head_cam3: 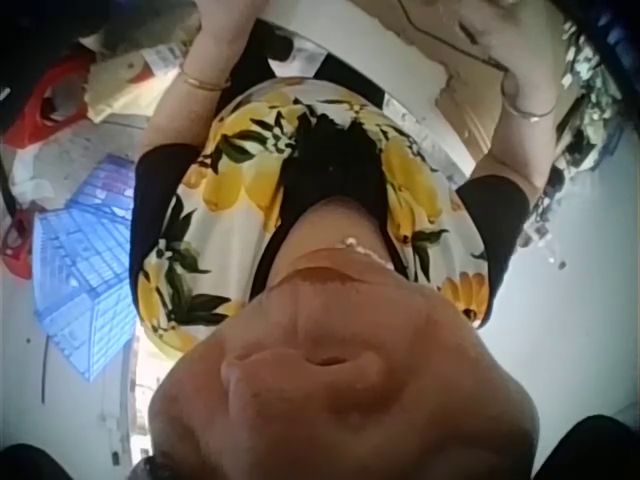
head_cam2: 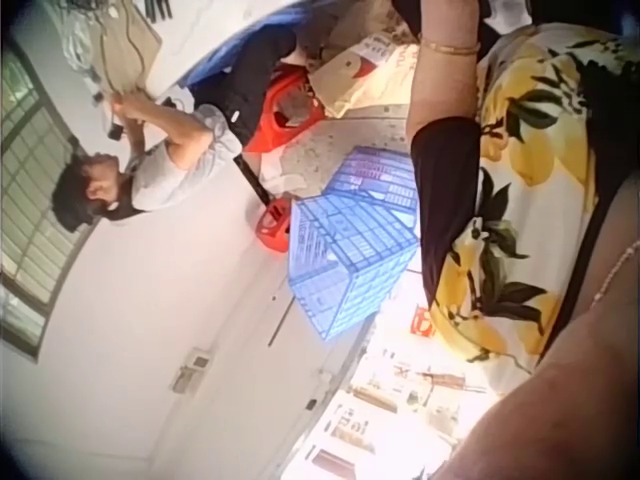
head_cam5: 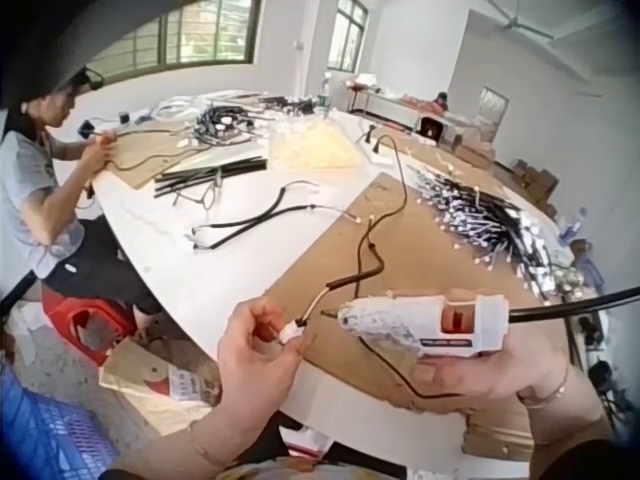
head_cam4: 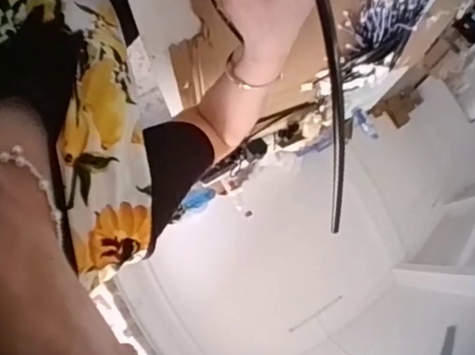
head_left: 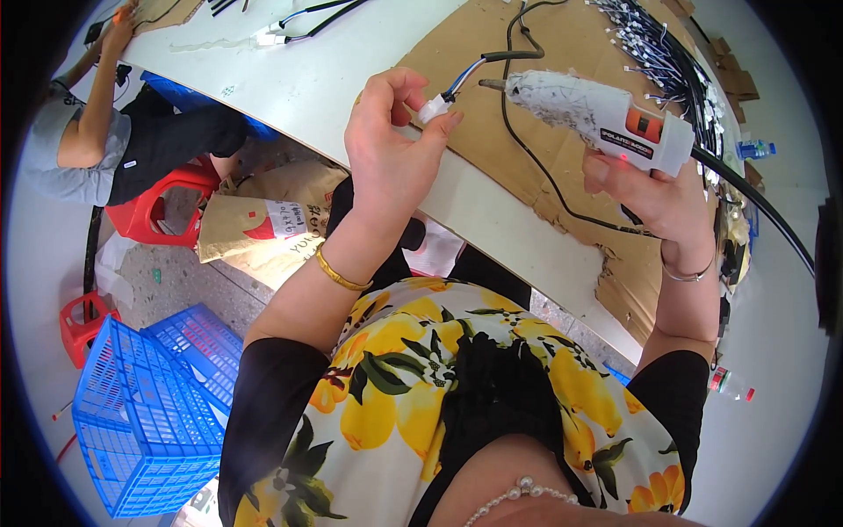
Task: Assembling LED light strings by gluing components with a hot glue gun.
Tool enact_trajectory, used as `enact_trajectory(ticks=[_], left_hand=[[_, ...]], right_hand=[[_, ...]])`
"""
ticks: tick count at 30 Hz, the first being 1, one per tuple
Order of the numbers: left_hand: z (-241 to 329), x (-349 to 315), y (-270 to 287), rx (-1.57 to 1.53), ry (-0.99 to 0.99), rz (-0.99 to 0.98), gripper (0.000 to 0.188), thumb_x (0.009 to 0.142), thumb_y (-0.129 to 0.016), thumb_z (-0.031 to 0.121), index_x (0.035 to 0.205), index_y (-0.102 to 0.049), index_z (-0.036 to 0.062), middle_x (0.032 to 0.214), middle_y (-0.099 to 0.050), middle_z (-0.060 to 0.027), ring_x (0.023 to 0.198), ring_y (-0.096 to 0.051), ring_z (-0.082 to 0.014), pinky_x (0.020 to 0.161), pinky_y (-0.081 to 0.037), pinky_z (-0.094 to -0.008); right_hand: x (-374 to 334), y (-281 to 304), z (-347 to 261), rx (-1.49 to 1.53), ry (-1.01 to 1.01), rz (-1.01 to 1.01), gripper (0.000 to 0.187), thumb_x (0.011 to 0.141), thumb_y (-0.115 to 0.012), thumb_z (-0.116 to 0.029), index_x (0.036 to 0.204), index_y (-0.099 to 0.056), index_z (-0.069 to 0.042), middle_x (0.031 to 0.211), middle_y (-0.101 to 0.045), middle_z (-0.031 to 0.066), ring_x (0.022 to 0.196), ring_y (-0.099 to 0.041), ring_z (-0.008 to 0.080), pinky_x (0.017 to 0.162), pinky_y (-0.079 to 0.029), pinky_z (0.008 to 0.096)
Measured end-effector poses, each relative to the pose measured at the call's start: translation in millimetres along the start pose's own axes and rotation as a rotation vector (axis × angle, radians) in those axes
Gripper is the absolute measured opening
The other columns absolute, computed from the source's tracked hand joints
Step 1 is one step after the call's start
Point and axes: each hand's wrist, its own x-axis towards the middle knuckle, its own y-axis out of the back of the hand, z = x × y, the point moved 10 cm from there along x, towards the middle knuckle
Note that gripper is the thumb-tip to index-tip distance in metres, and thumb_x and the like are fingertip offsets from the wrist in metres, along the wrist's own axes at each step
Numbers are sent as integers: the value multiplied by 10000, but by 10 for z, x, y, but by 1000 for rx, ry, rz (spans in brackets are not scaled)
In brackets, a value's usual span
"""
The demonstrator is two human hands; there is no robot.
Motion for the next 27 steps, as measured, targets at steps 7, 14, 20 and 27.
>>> enact_trajectory(ticks=[7, 14, 20, 27], left_hand=[[-5, -2, 42, -35, 92, 9, 387, 598, -741, 21, 915, -521, 48, 734, -531, -21, 606, -427, -116, 576, -409, -244], [171, 356, 565, 194, -95, 171, 362, 600, -758, 67, 886, -537, 43, 759, -595, -27, 625, -475, -131, 604, -434, -255], [-145, 752, 978, 574, -107, 202, 358, 621, -757, 127, 902, -549, 48, 767, -651, -60, 695, -570, -198, 644, -464, -306], [-516, 807, 1171, 802, -55, 180, 304, 654, -722, 173, 902, -582, 67, 796, -666, -41, 759, -587, -226, 689, -461, -345]], right_hand=[[-45, 115, 71, 51, 69, 57, 292, 740, -609, -98, 997, -552, 29, 677, -580, 63, 595, -551, 120, 537, -430, 232], [-91, 336, 154, 160, 201, 92, 352, 789, -542, -182, 1057, -516, 46, 634, -541, 88, 587, -534, 165, 560, -452, 286], [-198, 453, 347, 218, 140, 113, 273, 800, -507, -149, 997, -524, 40, 639, -533, 85, 602, -523, 166, 573, -446, 293], [-309, 502, 534, 219, 86, 147, 236, 806, -501, -160, 951, -527, 24, 642, -531, 84, 612, -523, 170, 590, -441, 299]])
